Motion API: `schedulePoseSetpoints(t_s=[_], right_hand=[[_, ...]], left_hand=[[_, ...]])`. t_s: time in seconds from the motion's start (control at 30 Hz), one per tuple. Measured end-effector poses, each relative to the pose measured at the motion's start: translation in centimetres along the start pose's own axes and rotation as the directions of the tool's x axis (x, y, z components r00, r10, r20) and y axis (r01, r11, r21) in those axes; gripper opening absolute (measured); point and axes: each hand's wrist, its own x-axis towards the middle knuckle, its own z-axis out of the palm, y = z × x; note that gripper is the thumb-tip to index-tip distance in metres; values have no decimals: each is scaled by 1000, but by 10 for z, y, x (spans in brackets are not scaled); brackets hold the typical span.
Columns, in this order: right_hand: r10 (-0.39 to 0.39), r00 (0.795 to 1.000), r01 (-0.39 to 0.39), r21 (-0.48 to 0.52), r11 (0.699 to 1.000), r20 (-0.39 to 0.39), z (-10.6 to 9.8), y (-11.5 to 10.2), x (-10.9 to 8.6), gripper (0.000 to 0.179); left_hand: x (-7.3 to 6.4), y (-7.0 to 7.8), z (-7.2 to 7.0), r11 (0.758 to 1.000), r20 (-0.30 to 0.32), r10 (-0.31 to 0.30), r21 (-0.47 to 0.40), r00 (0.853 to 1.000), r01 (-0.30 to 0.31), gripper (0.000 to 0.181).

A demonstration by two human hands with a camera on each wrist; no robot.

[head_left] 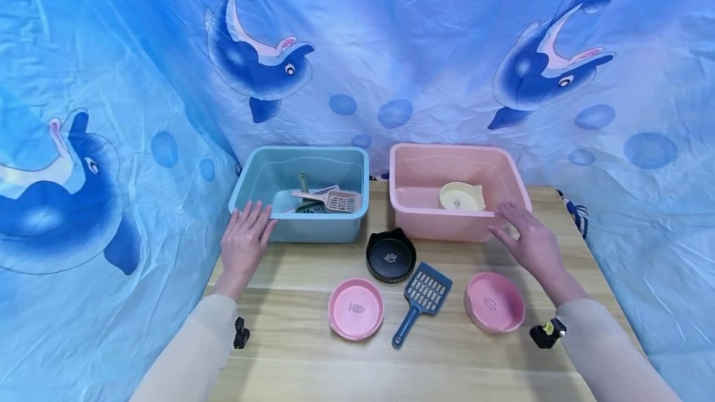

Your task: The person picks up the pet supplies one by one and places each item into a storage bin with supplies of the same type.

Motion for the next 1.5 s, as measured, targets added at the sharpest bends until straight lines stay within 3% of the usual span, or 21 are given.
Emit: schedulePoseSetpoints(t_s=[0.27, 0.4, 0.47, 0.53, 0.67, 0.8, 0.93, 1.07, 1.17, 1.3, 1.43, 1.5], right_hand=[[1, 979, -28, 128, 991, 202, -13, -36, -17, 62], [16, 956, -85, 225, 971, 293, -3, -51, -27, 62], [46, 938, -150, 283, 947, 343, 2, -59, -32, 61], [81, 913, -232, 347, 909, 399, 9, -65, -38, 61], [145, 843, -404, 429, 808, 518, 22, -77, -52, 62], [203, 776, -521, 425, 740, 597, 35, -87, -67, 64], [232, 718, -632, 475, 613, 656, 50, -96, -82, 63], [195, 687, -687, 538, 489, 700, 61, -100, -99, 62], [185, 660, -711, 527, 465, 728, 66, -102, -110, 62], [184, 612, -759, 507, 409, 769, 70, -102, -122, 59], [136, 569, -806, 517, 289, 811, 77, -101, -133, 57], [110, 547, -829, 518, 209, 830, 81, -100, -137, 55]], left_hand=[[1, 0, -1, 1000, 19, -21, -13, 1000, 21, 42], [0, 0, 0, 1000, 17, -26, -12, 1000, 27, 48], [0, 0, 1, 1000, 18, -27, -13, 999, 28, 45], [-1, 0, 1, 999, 19, -31, -16, 999, 31, 41], [1, 0, 0, 999, 27, -35, -16, 999, 35, 51], [1, 0, -2, 1000, 45, -20, -3, 999, 20, 48], [1, 0, -1, 1000, 43, -14, 0, 999, 14, 49], [1, 0, -1, 1000, 26, -17, -4, 1000, 17, 47], [1, 1, 0, 1000, 22, -27, -7, 999, 27, 42], [1, 3, -1, 999, 32, -42, -5, 999, 42, 60], [1, 3, -1, 999, 38, -48, -5, 998, 48, 63], [1, 3, -1, 999, 39, -50, -5, 998, 50, 63]])
